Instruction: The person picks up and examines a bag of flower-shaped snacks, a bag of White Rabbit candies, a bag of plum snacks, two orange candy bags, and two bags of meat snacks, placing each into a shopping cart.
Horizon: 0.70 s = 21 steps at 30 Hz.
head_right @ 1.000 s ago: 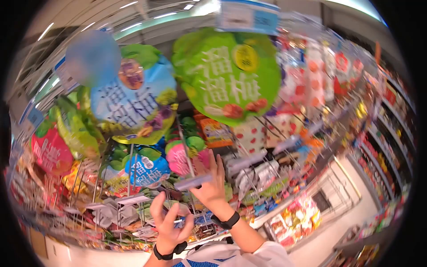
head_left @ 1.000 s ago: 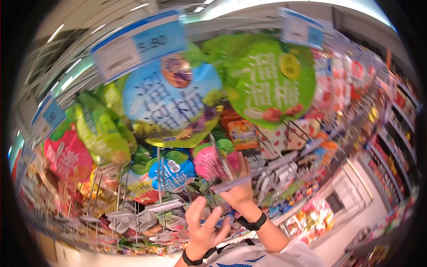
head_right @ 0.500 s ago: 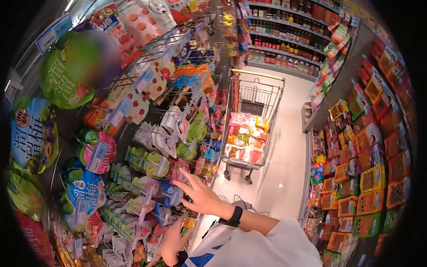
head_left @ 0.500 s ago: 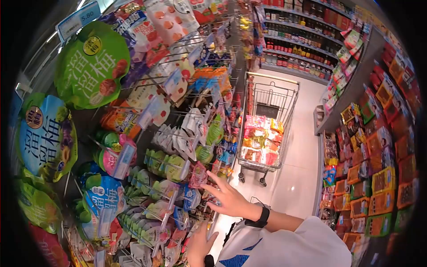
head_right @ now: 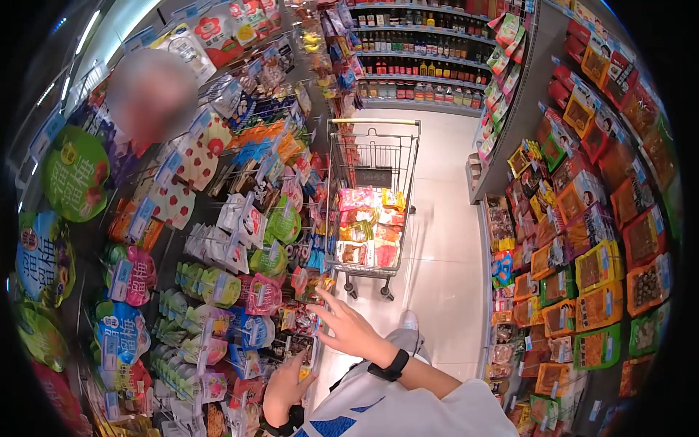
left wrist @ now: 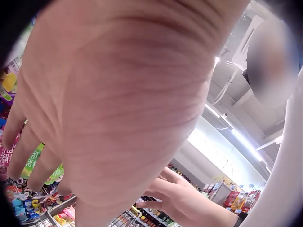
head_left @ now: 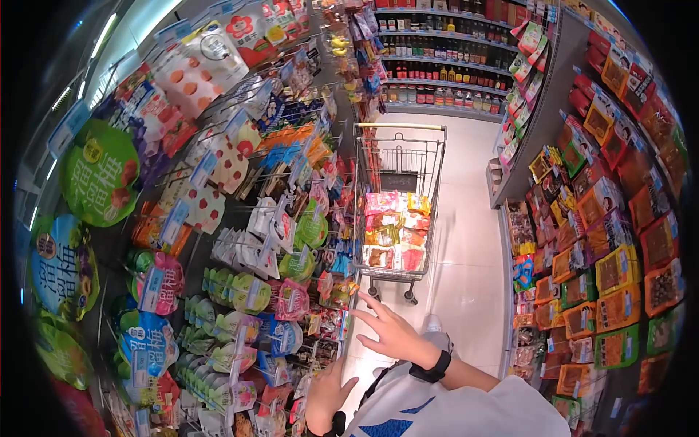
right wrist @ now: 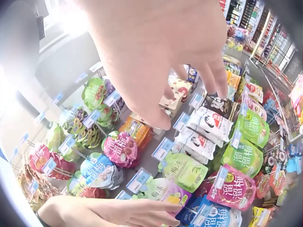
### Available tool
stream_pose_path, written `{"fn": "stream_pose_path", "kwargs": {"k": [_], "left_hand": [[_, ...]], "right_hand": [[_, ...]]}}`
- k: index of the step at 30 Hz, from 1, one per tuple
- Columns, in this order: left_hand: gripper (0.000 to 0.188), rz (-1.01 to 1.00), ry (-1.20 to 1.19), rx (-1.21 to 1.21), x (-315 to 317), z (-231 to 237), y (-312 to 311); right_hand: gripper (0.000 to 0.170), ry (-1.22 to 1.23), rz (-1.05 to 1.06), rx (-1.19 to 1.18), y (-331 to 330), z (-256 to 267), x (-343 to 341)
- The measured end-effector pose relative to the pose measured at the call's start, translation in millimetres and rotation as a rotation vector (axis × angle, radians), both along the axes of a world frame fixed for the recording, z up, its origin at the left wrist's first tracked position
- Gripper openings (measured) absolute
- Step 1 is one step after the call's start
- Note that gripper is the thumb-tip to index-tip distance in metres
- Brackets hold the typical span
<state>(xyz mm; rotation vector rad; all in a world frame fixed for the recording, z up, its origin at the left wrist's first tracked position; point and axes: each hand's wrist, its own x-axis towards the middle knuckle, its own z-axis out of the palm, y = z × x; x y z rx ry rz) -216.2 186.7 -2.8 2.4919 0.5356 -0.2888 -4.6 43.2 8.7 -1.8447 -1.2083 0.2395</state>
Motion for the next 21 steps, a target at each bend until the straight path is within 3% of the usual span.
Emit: {"fn": "stream_pose_path", "kwargs": {"k": [6, 8, 10, 13, 21], "left_hand": [[0.069, 0.009, 0.065, -0.015, 92.1, -8.2, -23.7], [0.068, 0.030, 0.111, -0.019, 130.7, -5.0, -32.0], [0.067, 0.017, -0.048, -0.011, 171.6, -1.4, -40.1], [0.063, 0.001, -0.009, -0.072, 230.1, 6.3, -56.9], [0.065, -0.058, -0.063, -0.090, 308.1, -28.0, -53.9]], "right_hand": [[0.052, -0.031, 0.130, -0.054, -42.2, -16.7, 82.4], [0.045, -0.086, 0.070, 0.044, -60.9, -21.5, 114.5], [0.041, -0.071, 0.096, -0.030, -79.1, -38.4, 148.6], [0.037, -0.054, 0.117, -0.122, -96.2, -59.0, 197.5], [0.040, -0.109, 0.249, -0.325, -79.4, -65.9, 294.0]]}}
